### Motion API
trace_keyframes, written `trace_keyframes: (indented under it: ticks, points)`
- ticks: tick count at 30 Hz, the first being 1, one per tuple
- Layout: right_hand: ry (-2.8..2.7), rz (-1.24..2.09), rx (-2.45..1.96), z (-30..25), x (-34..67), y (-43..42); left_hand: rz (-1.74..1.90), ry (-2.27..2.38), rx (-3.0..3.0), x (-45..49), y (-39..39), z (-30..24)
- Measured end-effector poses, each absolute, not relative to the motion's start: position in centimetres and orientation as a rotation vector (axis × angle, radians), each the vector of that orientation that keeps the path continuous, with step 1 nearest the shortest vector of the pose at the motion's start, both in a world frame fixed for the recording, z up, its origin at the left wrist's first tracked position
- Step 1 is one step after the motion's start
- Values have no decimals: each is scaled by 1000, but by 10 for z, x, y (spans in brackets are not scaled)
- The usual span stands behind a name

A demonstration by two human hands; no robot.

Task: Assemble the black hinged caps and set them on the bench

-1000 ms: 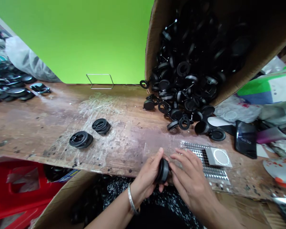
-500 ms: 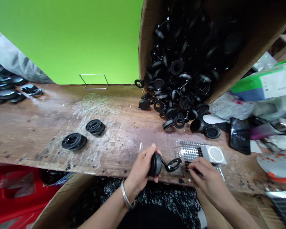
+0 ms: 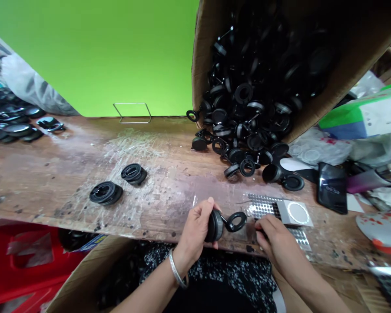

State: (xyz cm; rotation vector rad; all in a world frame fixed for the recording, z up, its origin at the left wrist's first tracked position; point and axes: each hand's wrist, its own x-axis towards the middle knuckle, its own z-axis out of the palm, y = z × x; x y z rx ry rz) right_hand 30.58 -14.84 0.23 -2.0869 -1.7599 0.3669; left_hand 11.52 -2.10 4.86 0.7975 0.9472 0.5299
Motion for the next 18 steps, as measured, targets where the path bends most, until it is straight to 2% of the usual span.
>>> trace_keyframes:
  ticks: [11,18]
  points:
    - [-1820,180,-2086,3,302,-145,649,971,837,106,-24,49]
    - [-1637,-71,-1751,47,254,-131,662,990,970,100,-27,51]
